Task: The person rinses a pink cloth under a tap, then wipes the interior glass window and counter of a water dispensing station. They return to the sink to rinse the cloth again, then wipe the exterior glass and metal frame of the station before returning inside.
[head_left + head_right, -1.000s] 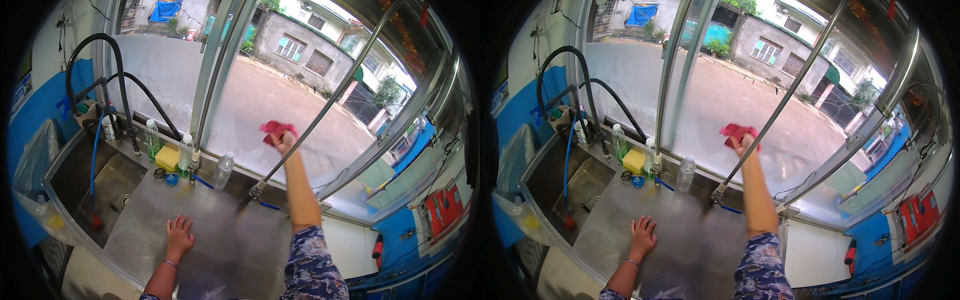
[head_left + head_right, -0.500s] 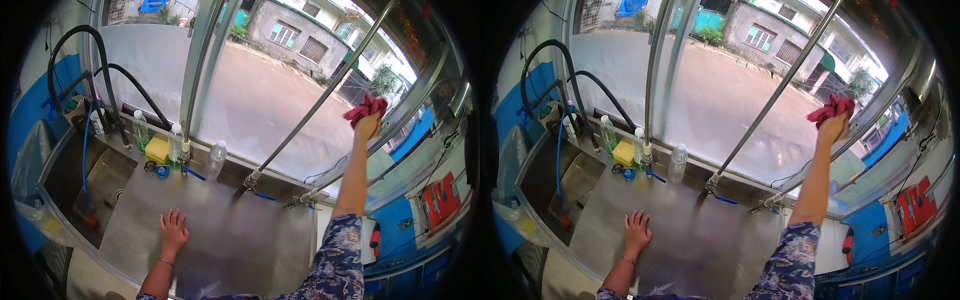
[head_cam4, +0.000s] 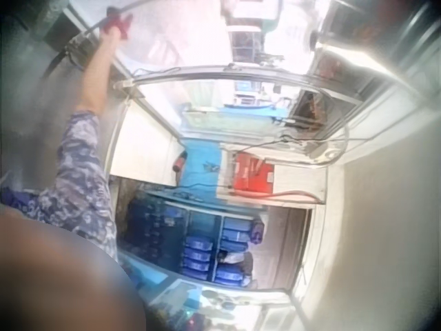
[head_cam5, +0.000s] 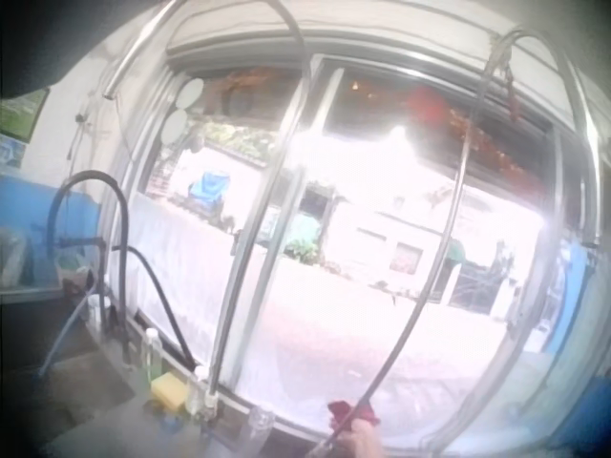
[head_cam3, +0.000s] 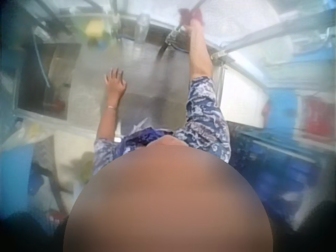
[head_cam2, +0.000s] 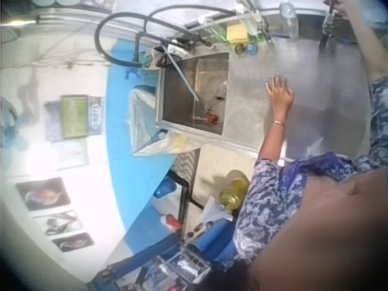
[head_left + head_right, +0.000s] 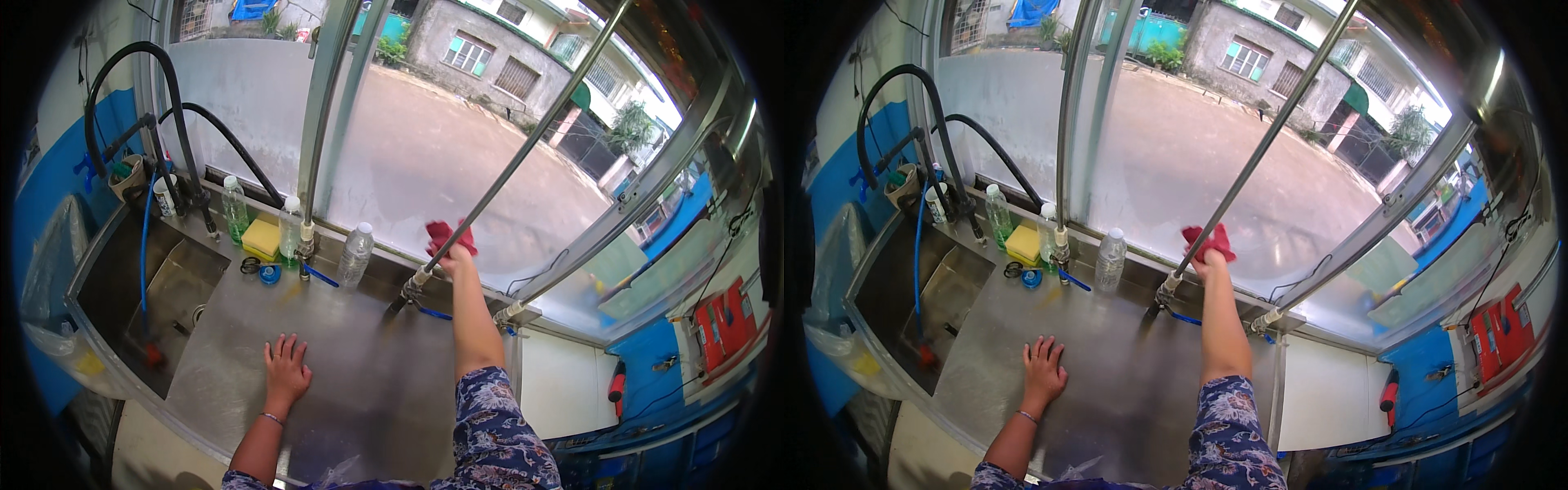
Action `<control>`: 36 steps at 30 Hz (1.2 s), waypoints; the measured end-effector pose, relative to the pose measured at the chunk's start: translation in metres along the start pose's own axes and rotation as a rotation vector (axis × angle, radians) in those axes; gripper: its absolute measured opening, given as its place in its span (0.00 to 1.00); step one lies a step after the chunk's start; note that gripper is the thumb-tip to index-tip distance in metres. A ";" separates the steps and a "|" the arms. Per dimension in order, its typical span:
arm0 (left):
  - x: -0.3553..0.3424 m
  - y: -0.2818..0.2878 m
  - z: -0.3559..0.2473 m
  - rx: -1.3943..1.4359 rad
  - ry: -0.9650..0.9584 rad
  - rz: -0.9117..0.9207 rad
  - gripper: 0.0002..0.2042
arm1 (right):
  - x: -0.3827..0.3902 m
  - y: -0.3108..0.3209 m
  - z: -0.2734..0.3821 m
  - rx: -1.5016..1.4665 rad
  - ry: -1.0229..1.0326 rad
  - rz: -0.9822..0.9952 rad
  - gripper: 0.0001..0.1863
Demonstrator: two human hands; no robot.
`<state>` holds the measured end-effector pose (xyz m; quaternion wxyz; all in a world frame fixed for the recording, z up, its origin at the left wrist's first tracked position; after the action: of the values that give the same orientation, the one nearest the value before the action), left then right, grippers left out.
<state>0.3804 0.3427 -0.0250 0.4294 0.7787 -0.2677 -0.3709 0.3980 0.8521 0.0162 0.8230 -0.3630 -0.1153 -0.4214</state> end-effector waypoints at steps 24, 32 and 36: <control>0.002 0.001 -0.001 0.020 -0.001 -0.030 0.24 | 0.127 -0.019 0.188 0.622 0.823 -0.539 0.27; 0.002 -0.002 0.003 -0.005 0.005 -0.022 0.24 | 0.274 -0.210 0.256 1.201 1.727 -0.974 0.37; 0.001 0.001 0.002 0.018 0.018 -0.023 0.23 | 0.190 -0.209 0.153 1.375 1.642 -0.376 0.19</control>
<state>0.3791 0.3406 -0.0254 0.4206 0.7888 -0.2583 -0.3663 0.3710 0.7625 0.3235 0.5987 0.5912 0.2051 -0.5000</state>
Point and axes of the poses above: each hand's wrist, its own x-axis away from the middle knuckle, its own y-axis out of the back of the hand, z = x × y, the point moved 9 cm from there along -x, towards the middle knuckle, and after that the axes turned 8 degrees about -y, right-handed, at the moved point
